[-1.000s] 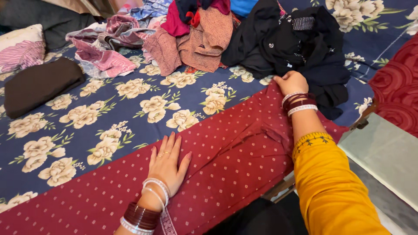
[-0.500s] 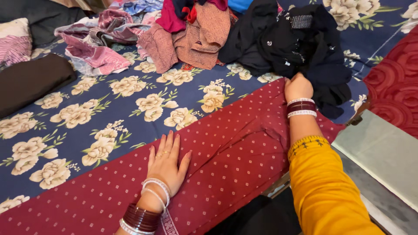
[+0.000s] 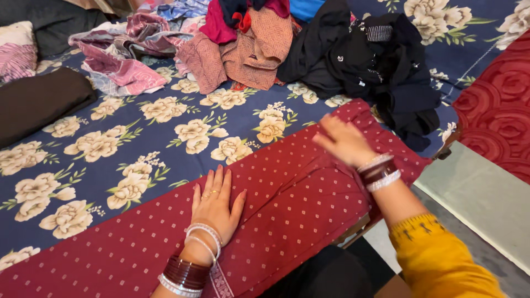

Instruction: The person folds a maroon patterned shirt on a bed with a floral sheet. They smooth the fabric, fold the sleeves and sides, and then fold the shirt in half before placing it on a stack of folded clothes.

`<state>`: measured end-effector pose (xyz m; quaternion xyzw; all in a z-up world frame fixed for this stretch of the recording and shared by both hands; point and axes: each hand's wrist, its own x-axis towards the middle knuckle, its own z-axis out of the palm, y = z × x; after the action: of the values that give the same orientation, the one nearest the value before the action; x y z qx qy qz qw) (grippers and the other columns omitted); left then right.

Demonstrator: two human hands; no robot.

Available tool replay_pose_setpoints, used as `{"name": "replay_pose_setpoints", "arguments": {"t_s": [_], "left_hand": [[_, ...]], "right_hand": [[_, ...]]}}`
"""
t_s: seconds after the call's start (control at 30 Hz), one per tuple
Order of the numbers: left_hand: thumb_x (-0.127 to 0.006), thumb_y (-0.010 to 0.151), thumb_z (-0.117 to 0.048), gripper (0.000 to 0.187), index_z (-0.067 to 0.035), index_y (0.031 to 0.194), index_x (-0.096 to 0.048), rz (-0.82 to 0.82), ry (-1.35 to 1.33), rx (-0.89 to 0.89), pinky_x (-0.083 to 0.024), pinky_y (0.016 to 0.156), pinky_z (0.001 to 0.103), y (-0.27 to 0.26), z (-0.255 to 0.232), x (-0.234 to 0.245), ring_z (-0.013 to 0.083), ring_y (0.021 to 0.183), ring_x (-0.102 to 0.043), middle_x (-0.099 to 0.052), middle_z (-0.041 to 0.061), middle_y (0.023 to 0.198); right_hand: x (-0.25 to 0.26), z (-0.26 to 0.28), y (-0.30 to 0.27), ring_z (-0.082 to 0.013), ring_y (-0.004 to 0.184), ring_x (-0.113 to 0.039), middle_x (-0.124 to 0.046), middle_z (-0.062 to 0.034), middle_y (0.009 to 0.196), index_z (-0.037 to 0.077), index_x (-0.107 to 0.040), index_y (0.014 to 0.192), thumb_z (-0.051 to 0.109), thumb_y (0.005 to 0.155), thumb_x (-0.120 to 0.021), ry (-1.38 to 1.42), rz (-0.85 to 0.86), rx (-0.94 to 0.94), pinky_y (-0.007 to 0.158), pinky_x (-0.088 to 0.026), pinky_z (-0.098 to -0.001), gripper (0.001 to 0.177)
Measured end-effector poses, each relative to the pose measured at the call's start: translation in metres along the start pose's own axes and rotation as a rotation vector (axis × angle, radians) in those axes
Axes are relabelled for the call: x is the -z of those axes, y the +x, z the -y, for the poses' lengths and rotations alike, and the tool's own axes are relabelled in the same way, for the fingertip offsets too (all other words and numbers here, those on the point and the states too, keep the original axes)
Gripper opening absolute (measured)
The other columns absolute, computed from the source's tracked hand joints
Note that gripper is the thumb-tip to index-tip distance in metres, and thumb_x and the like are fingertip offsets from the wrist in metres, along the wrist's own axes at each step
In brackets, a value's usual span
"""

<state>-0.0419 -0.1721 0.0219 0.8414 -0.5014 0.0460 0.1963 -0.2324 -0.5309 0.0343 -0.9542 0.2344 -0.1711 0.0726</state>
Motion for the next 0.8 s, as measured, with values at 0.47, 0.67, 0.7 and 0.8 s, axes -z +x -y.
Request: {"name": "replay_pose_setpoints", "arguments": {"t_s": [0.47,0.67,0.7,0.8], "left_hand": [[-0.043,0.099,-0.051,0.074,-0.005,0.156,-0.032,-0.004,0.003,-0.012,-0.01,0.121,0.051,0.002,0.004,-0.006,0.03,0.153,-0.016,-0.023,0.013,0.166],[-0.043,0.099,-0.052,0.074,-0.005,0.156,-0.034,-0.032,-0.011,-0.023,-0.01,0.122,0.051,0.001,0.007,-0.009,0.0296,0.154,-0.018,-0.024,0.013,0.167],[-0.043,0.099,-0.052,0.074,-0.005,0.156,-0.034,-0.031,-0.006,-0.023,-0.01,0.122,0.051,0.001,0.007,-0.01,0.0296,0.154,-0.017,-0.024,0.013,0.167],[-0.042,0.099,-0.052,0.074,-0.006,0.156,-0.034,-0.024,-0.006,-0.016,-0.01,0.122,0.051,0.002,0.007,-0.01,0.0293,0.154,-0.017,-0.024,0.012,0.167]], "right_hand": [[-0.037,-0.01,-0.167,-0.0169,0.119,-0.061,-0.068,-0.0023,0.127,0.006,-0.057,0.135,0.03,0.109,-0.054,1.054,-1.248,-0.529,0.102,-0.048,-0.0369,0.035],[-0.163,-0.064,-0.245,-0.026,0.091,-0.058,-0.064,-0.0094,0.108,0.02,-0.051,0.136,0.06,0.091,-0.056,1.875,-0.882,-1.367,0.084,-0.039,-0.0435,0.06],[-0.172,-0.068,-0.248,-0.0259,0.093,-0.057,-0.063,-0.0102,0.109,0.015,-0.049,0.137,0.064,0.091,-0.059,1.967,-0.86,-1.384,0.087,-0.042,-0.0475,0.067],[-0.178,-0.07,-0.251,-0.026,0.097,-0.059,-0.063,-0.0116,0.115,0.003,-0.048,0.136,0.07,0.091,-0.063,2.188,-0.811,-1.343,0.092,-0.047,-0.0547,0.082]]}}
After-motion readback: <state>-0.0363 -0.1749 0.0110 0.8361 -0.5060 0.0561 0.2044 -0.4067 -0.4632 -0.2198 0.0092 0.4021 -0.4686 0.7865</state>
